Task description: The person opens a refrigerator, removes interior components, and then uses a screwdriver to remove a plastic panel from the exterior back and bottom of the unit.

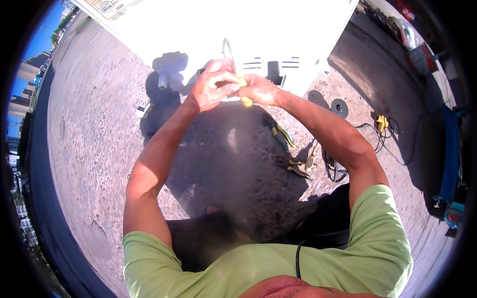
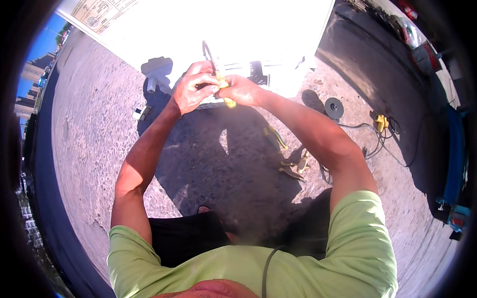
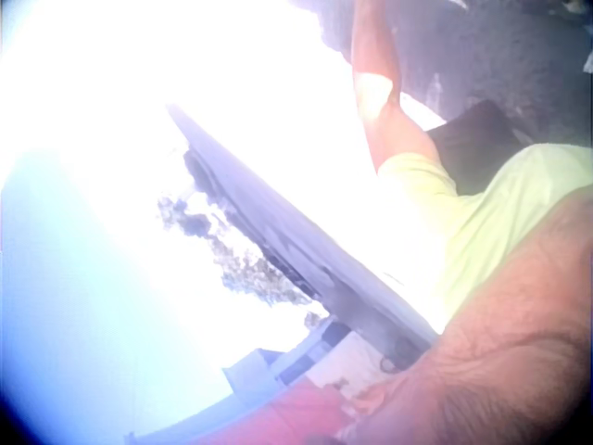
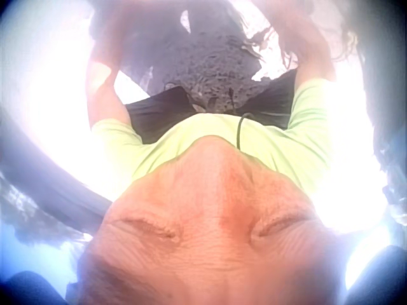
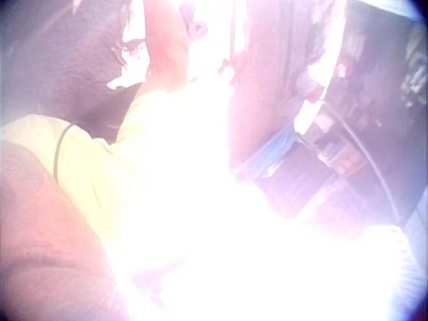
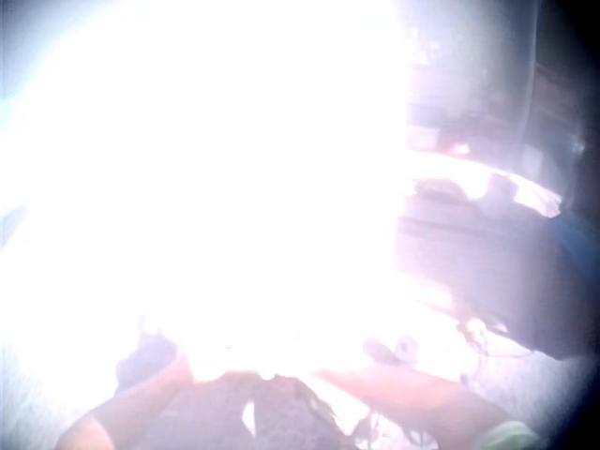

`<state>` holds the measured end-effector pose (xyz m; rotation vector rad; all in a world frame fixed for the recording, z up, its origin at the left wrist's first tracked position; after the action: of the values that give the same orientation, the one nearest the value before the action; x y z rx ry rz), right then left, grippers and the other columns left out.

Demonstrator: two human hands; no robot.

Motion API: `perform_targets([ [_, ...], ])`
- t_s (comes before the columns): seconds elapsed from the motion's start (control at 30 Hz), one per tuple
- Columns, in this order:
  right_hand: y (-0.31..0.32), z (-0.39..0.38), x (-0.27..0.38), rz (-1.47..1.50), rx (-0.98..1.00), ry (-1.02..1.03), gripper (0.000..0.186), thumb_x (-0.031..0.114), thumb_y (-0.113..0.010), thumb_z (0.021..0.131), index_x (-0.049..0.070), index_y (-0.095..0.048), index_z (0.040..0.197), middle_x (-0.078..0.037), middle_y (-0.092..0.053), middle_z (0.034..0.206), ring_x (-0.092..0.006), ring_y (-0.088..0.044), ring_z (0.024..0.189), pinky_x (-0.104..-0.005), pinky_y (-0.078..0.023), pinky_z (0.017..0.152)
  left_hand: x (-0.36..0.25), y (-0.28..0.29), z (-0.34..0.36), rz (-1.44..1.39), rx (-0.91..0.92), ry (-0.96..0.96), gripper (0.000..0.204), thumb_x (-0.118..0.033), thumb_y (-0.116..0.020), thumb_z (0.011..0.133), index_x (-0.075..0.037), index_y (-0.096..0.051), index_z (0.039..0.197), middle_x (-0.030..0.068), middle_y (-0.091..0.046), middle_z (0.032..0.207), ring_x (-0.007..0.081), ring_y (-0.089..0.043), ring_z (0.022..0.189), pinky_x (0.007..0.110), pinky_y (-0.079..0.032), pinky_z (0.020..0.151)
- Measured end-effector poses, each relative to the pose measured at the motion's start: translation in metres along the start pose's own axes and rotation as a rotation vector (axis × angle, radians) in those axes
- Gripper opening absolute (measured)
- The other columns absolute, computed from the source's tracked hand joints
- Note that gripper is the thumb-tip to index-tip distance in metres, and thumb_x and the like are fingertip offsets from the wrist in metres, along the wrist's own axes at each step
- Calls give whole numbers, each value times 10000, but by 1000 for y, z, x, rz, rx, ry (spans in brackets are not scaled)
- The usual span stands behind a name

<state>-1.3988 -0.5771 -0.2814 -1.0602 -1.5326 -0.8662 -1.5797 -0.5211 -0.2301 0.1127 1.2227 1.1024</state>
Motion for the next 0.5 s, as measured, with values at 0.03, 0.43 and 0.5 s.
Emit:
perform_targets([
  [0.03,-1,1,-1,19,-23,4,226,94,-646,880,42,-700,1094,-25,-693,997,-111,-620,927,-289,-478,840,2,2,1,-13,4,1,180,-72,-740,854,-89,-724,1033,91,-531,1204,237,-559,1143,358,-492,942],
  [0.43,-7,-1,7,693,-9,59,208,52,-613,849,35,-682,1044,-57,-686,954,-156,-648,864,-302,-513,818,5,1,0,-134,-63,53,198,-37,-725,854,-72,-699,1048,120,-597,1269,241,-604,1175,361,-506,990],
  [0.5,-5,-5,12,719,21,43,183,62,-627,859,39,-682,1032,-49,-683,937,-143,-640,851,-292,-514,789,6,0,-1,-156,-71,63,194,-34,-723,855,-74,-699,1043,122,-596,1271,242,-604,1180,357,-508,991],
])
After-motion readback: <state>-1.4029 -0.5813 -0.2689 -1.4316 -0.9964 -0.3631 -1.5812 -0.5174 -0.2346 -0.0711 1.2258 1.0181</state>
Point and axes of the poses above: each hand's wrist, its own z-axis towards the middle knuckle, its own y-axis out of the back of the hand, x = y × z, the point moved 2 cm from there along z, towards the middle knuckle
